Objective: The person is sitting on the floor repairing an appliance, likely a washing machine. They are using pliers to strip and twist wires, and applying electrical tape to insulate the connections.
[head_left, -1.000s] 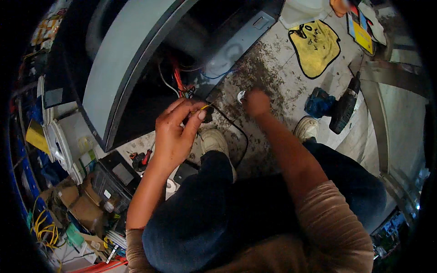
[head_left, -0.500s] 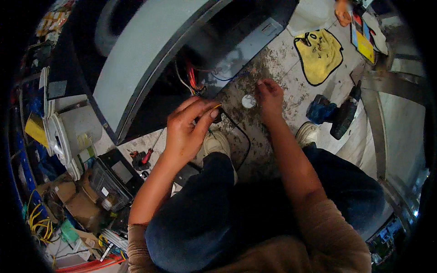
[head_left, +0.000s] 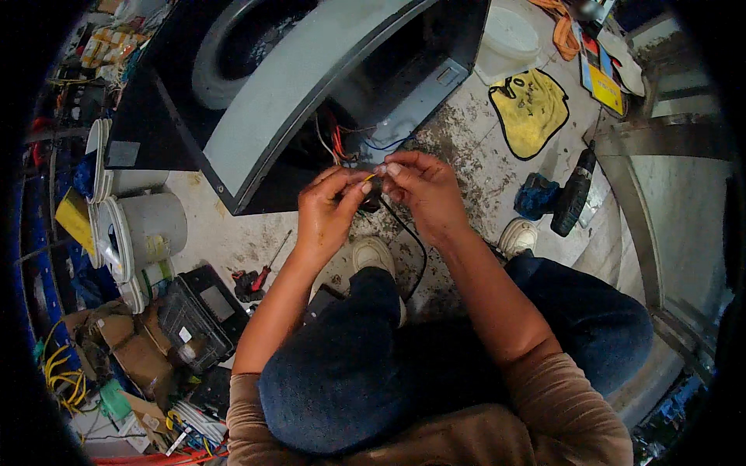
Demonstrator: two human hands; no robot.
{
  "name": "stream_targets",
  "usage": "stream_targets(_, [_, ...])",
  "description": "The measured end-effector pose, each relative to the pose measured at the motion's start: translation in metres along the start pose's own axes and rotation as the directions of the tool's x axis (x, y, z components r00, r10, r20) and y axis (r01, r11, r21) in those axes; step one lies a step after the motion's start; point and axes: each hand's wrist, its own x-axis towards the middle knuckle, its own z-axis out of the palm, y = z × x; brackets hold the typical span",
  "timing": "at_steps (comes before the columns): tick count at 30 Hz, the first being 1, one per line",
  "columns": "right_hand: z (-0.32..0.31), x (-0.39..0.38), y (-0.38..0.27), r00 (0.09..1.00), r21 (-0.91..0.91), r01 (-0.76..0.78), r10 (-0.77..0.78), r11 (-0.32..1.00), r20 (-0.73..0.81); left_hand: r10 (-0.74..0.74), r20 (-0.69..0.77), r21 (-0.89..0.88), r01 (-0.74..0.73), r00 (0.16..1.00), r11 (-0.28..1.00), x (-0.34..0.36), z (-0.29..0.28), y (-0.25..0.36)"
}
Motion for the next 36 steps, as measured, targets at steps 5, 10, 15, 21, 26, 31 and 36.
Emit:
stream_targets(5, [0.002,0.001,0.0,0.999,-0.015,-0.01,0.009,1.0,-0.03,0.113,-0.044,0.047,-0.111,0.993,0.993,0.001,0.004,-0.003])
stream_targets(10, [0.003,0.0,0.001,0.998,-0.192,0.063,-0.06,0.979,0.022,0.101,-0.037,0.107,-0.097,0.994,0.99,0.0,0.002,0.001])
stream_targets(15, [0.003,0.002,0.006,0.994,-0.203,0.097,-0.085,0.974,0.067,0.097,-0.105,0.07,-0.09,0.99,0.993,0.0,0.005,0.005])
stream_targets(21, [-0.001,-0.002,0.009,0.994,-0.344,0.094,-0.106,0.934,-0.016,0.248,-0.085,0.115,-0.237,0.965,0.965,0.001,0.0,-0.009])
stream_targets(26, [-0.123,-0.008,0.029,0.893,-0.852,0.002,-0.385,0.524,-0.234,0.206,-0.11,-0.014,-0.209,0.972,0.978,0.002,0.003,-0.007])
stream_targets(31, [-0.209,-0.09,0.111,0.94,-0.894,-0.319,-0.227,-0.316,-0.255,0.148,-0.109,-0.017,-0.151,0.983,0.988,0.0,0.001,-0.008])
stream_targets(36, [-0.228,-0.088,0.152,0.951,-0.682,-0.308,-0.197,-0.663,-0.238,0.167,-0.08,0.034,-0.165,0.983,0.986,0.0,-0.001,-0.002])
